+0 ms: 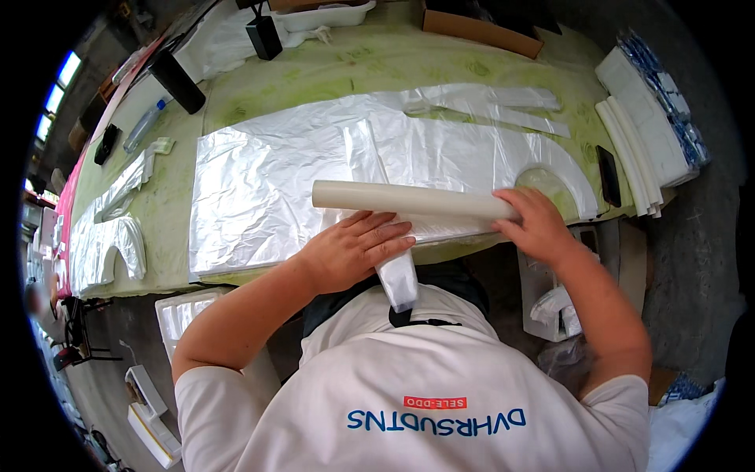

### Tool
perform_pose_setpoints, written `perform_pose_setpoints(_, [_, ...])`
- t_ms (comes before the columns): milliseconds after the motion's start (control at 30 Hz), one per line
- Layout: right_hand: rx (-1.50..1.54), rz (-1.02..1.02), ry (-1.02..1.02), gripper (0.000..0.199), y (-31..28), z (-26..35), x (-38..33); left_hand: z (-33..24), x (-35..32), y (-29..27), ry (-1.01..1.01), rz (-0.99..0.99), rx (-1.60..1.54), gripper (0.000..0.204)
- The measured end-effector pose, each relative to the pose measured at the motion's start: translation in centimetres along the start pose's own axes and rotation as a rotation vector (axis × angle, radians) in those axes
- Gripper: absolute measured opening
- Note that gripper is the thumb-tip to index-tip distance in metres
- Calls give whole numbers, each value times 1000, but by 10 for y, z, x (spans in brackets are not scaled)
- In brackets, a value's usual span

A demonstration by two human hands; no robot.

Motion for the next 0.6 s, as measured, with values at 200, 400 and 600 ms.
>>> perform_pose_setpoints(200, [-177, -89, 159, 48, 12, -42, 75, -8, 5, 3, -124, 10, 7, 66])
perform_pose_setpoints(400, [-281, -346, -220, 54, 25, 21, 64, -5, -2, -3, -138, -4, -185, 62])
perform_pose_setpoints(600, [308, -35, -436, 41, 72, 107, 59, 11, -10, -14, -93, -241, -652, 54])
Point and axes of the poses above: each hand's wrist, its own x-axis towards the middle knuckle, its own y-axis out of the palm, z = x × y, the point moved 7 cm from there along x, towards the middle knuckle, and after that the axes turned 4 degrees about z, right-handed, at the moved point
